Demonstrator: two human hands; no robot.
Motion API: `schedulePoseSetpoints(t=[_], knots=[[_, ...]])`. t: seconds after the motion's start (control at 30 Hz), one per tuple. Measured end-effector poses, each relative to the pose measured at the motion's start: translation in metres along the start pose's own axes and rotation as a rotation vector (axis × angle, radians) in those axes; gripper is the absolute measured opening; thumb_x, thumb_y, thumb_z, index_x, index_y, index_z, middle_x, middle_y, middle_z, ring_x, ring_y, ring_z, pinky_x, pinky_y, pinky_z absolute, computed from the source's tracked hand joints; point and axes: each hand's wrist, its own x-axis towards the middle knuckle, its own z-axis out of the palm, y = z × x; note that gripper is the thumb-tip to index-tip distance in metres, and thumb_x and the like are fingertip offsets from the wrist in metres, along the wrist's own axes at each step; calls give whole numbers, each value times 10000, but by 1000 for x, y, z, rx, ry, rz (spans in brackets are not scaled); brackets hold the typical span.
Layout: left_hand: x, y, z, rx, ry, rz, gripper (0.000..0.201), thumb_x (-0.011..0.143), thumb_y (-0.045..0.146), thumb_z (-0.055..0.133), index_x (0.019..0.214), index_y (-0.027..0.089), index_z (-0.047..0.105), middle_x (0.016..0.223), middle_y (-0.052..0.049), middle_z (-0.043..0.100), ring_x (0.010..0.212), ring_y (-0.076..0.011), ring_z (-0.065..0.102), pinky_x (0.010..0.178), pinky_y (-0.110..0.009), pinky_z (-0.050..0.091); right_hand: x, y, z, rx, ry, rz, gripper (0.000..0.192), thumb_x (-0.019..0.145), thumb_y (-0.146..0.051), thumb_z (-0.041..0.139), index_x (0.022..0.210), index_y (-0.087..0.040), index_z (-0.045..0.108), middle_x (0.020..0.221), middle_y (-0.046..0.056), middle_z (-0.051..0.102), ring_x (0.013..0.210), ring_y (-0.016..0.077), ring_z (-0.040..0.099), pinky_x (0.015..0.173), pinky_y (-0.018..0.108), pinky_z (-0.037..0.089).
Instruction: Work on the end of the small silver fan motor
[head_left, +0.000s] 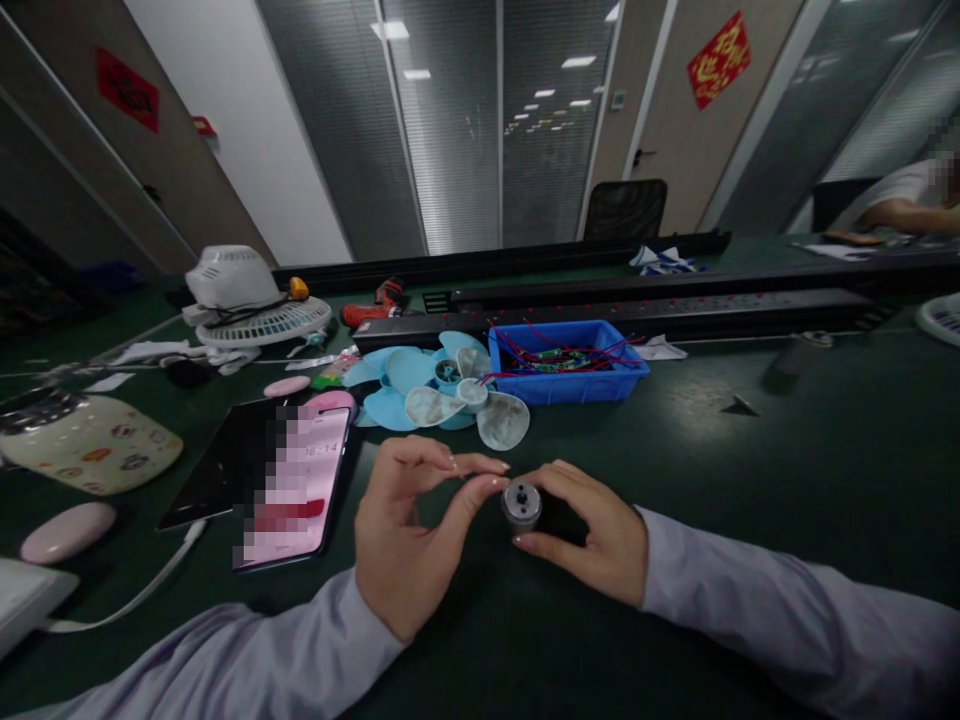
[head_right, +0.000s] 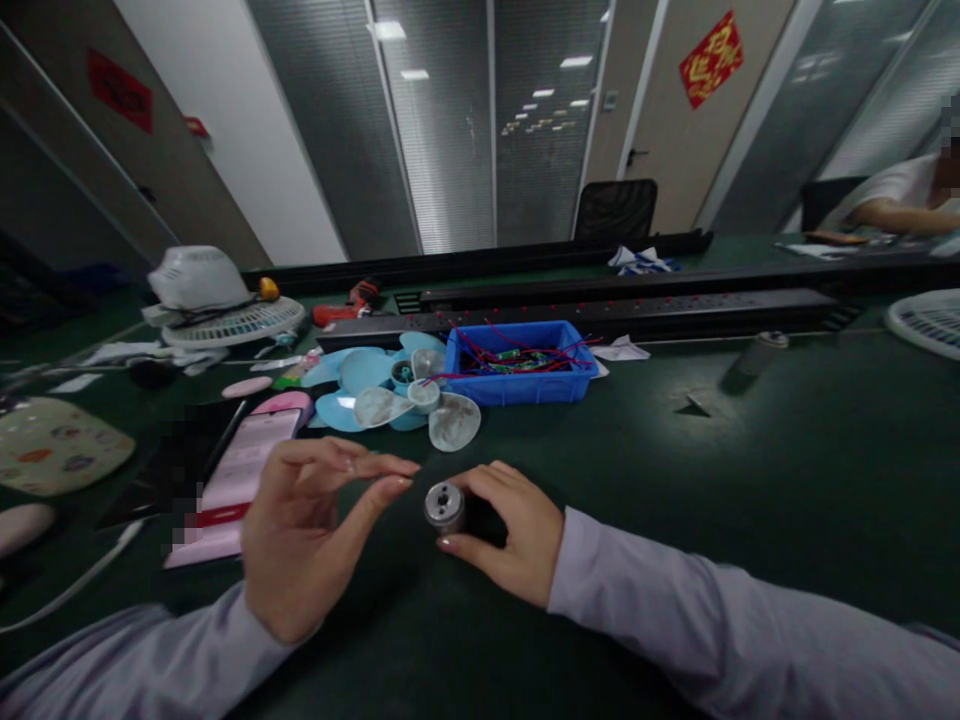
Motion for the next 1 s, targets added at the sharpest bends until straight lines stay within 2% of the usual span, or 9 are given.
schedulePoseSetpoints(t=[0.1,0.23,0.33,0.4,0.53,0.63,0.83,0.9,1.0], knots=[[-10,-6,-23,76,-30,-53,320,738,117,712,890,240,458,789,27,707,770,-173,712,768,-308,567,0,-2,-1,30,-3,26,297,793,-280,675,1059,-193,577,976,50,641,895,204,563,797,358,447],[-31,-15,-53,232,-264,-157,210,763,153,696,816,222,504,765,23,689,734,-165,724,659,-235,594,1,-2,-2,60,3,57,273,778,-267,691,1021,-193,592,962,40,649,893,201,567,785,353,451],[-40,-16,-65,341,-400,-122,164,759,217,712,810,223,557,750,12,696,692,-165,720,605,-229,595,1,-2,-1,63,-2,64,279,771,-266,695,1020,-188,594,958,41,648,887,201,563,780,358,450],[-40,-16,-67,424,-423,-74,163,749,270,724,855,232,606,794,-4,701,716,-173,718,634,-254,602,1,-1,-1,63,-7,65,284,773,-264,690,1029,-191,593,965,44,648,894,207,560,785,368,450],[-37,-16,-70,501,-441,-47,319,701,368,756,969,250,630,900,-28,712,820,-201,714,733,-303,608,1,-1,-1,63,-7,66,288,777,-263,688,1039,-195,593,979,46,651,909,210,559,803,375,448],[-37,-19,-72,524,-453,-37,279,732,372,728,975,269,637,926,-19,711,867,-199,706,758,-304,603,0,-1,-1,66,-1,61,289,776,-266,691,1039,-192,595,990,44,653,913,206,559,814,370,445],[-38,-16,-61,451,-452,-188,246,781,280,690,995,249,571,931,-4,706,848,-184,709,781,-318,582,0,1,1,42,9,60,301,766,-275,703,1034,-185,598,971,45,655,900,204,554,800,357,442],[-36,-14,-53,416,-399,-213,266,780,256,691,997,247,538,922,1,706,861,-188,702,806,-343,563,1,1,1,41,6,57,301,768,-273,699,1036,-185,596,968,46,653,896,206,552,791,357,440],[-32,-16,-37,340,-200,-155,356,763,204,708,1032,243,479,874,1,708,861,-197,687,854,-393,519,1,0,1,43,3,42,299,769,-263,697,1036,-176,592,967,47,647,891,204,550,783,354,436]])
